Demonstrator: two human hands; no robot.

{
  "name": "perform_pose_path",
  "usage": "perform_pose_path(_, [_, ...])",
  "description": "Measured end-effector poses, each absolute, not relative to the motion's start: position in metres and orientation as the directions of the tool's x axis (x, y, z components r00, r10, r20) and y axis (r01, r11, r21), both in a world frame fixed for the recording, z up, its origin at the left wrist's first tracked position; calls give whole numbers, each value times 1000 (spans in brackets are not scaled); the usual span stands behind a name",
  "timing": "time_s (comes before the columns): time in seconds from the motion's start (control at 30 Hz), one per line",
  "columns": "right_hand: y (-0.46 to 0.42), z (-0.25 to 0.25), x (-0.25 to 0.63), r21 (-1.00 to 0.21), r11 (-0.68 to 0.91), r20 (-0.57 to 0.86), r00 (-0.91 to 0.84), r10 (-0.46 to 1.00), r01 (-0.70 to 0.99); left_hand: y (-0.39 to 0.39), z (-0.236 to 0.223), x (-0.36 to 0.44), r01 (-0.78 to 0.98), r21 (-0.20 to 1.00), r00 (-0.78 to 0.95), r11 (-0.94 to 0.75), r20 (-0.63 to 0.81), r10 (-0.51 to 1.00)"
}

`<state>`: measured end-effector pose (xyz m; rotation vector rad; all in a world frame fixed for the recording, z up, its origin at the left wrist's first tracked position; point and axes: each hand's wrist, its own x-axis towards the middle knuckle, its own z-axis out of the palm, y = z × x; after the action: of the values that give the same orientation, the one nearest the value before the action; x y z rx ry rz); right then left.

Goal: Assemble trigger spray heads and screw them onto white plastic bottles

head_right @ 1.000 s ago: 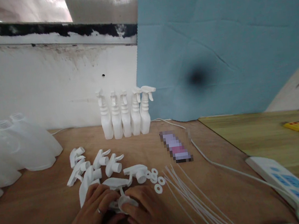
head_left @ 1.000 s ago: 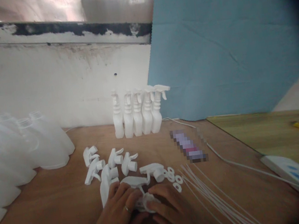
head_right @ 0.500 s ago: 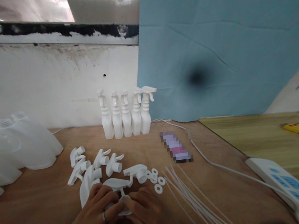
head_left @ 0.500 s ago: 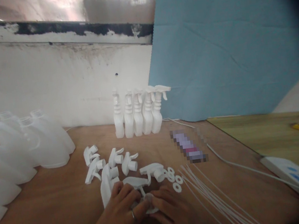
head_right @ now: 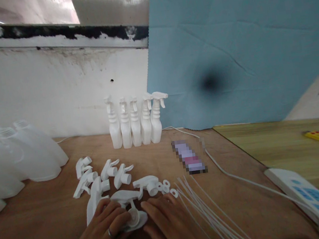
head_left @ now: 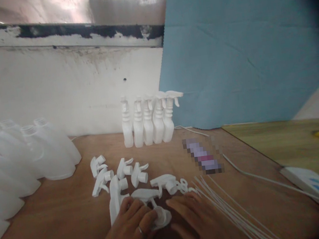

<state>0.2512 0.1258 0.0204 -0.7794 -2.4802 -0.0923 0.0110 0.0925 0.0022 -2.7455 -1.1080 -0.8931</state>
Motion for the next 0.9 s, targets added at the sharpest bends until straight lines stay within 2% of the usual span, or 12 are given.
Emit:
perform_pose_path(0.1, [139, 23, 272, -82, 754, 487, -634, 600, 651, 92, -4, 9, 662, 196, 558, -724, 515, 650])
perform_pose_path(0.23, [158, 32, 293, -88, 592, 320, -540, 778, 801, 92, -6, 10, 676, 220, 542, -704, 499, 676])
perform_pose_path(0.33, [165, 38, 302, -82, 521, 186, -500, 846, 850, 92, -1, 12, 682, 217, 543, -699, 491, 681])
perform_pose_path(0.47, [166, 38, 307, -166, 447, 70, -441, 895, 879, 92, 3, 14, 684, 228, 537, -693, 487, 689])
perform_pose_path(0.77, [170, 34, 310, -290, 391, 34, -399, 916, 873, 92, -5, 12, 675, 213, 555, -706, 483, 677])
perform_pose_path(0.9, [173, 37, 311, -308, 395, 108, -380, 919, 866, 91, -6, 11, 696, 204, 546, -688, 472, 692])
